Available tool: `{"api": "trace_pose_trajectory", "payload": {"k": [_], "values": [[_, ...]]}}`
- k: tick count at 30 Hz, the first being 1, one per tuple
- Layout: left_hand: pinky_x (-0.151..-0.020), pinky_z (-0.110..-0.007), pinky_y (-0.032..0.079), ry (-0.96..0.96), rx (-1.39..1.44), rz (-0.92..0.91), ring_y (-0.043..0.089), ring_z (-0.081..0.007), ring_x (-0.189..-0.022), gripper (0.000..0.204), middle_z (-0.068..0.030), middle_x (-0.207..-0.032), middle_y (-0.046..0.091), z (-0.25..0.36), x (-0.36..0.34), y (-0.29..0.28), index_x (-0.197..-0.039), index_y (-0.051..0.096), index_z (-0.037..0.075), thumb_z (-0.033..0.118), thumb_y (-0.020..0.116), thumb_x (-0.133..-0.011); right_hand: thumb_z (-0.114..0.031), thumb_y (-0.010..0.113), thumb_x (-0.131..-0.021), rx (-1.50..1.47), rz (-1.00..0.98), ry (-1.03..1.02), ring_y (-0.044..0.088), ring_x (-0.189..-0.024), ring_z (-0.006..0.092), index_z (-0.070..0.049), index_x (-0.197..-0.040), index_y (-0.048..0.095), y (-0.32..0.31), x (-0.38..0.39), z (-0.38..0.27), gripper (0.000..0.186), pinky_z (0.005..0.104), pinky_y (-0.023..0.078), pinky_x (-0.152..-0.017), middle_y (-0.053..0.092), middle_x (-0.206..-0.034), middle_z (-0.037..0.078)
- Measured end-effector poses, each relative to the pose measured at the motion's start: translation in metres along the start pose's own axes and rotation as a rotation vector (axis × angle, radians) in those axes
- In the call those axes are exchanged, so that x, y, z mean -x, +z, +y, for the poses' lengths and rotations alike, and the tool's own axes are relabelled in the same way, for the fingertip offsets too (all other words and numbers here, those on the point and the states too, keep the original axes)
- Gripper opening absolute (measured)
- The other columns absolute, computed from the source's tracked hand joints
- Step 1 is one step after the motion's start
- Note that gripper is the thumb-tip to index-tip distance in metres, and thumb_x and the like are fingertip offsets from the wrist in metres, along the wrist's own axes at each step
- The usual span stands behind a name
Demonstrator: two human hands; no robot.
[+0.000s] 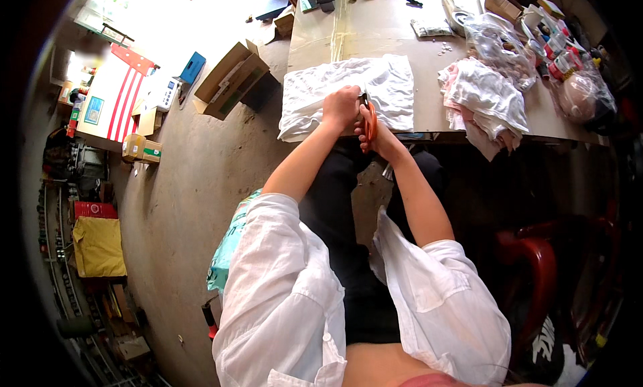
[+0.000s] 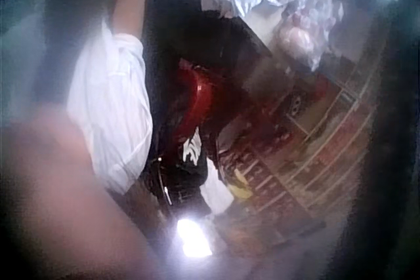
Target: The person uses orange-handled scissors to cut a white cloth into strips on a table. They then retrieve a black t-shirt from a plastic bag and cut it into strips as well. The cut pieces are placed on the table.
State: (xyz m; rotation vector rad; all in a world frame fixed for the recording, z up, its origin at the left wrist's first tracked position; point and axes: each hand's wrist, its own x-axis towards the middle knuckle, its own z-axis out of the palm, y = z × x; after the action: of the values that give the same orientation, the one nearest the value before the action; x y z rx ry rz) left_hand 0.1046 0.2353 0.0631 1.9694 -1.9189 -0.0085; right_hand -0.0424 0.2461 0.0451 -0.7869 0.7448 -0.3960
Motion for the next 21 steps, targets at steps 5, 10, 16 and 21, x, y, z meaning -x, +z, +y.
{"api": "trace_pose_trajectory", "payload": {"k": [5, 10, 16, 21], "values": [[-0.065, -0.044, 0.049, 0.03, -0.004, -0.007, 0.062, -0.0339, -0.077, 0.011, -0.0097, -0.084, 0.063, -0.002, 0.002, -0.002, -0.081, 0.06, 0.008, 0.019, 0.057, -0.079, -0.075, 0.048, -0.078, -0.036, 0.034, 0.014, 0.044, -0.056, 0.0107, -0.009, -0.092, 0.045, 0.001, -0.004, -0.004, 0.068, 0.0262, 0.043, -0.052, 0.042, -0.071, -0.001], [-0.065, -0.043, 0.05, 0.057, 0.03, 0.004, 0.062, -0.0337, -0.076, 0.013, -0.0092, -0.084, 0.063, -0.001, 0.003, -0.002, -0.082, 0.062, 0.009, 0.021, 0.058, -0.079, -0.076, 0.049, -0.077, 0.069, 0.083, 0.035, 0.043, -0.05, 0.0118, -0.011, -0.082, 0.045, -0.006, -0.01, -0.004, 0.066, 0.0268, 0.041, -0.047, 0.042, -0.064, -0.001], [-0.067, -0.044, 0.05, 0.08, 0.024, -0.017, 0.063, -0.0331, -0.078, 0.014, -0.0097, -0.084, 0.064, -0.002, 0.002, 0.001, -0.086, 0.063, 0.01, 0.021, 0.061, -0.078, -0.063, 0.054, -0.084, 0.211, 0.199, -0.121, 0.044, -0.041, 0.0126, -0.011, -0.07, 0.045, -0.011, -0.013, 0.006, 0.054, 0.0265, 0.038, -0.038, 0.042, -0.054, -0.001], [-0.069, -0.043, 0.05, -0.009, 0.059, -0.037, 0.063, -0.0344, -0.082, 0.02, -0.0108, -0.086, 0.065, -0.007, 0.005, 0.004, -0.094, 0.063, 0.011, 0.023, 0.062, -0.078, -0.055, 0.051, -0.09, 0.238, 0.145, -0.179, 0.038, -0.037, 0.012, -0.011, -0.07, 0.044, -0.006, -0.007, 0.007, 0.049, 0.0265, 0.034, -0.036, 0.038, -0.052, -0.001]]}}
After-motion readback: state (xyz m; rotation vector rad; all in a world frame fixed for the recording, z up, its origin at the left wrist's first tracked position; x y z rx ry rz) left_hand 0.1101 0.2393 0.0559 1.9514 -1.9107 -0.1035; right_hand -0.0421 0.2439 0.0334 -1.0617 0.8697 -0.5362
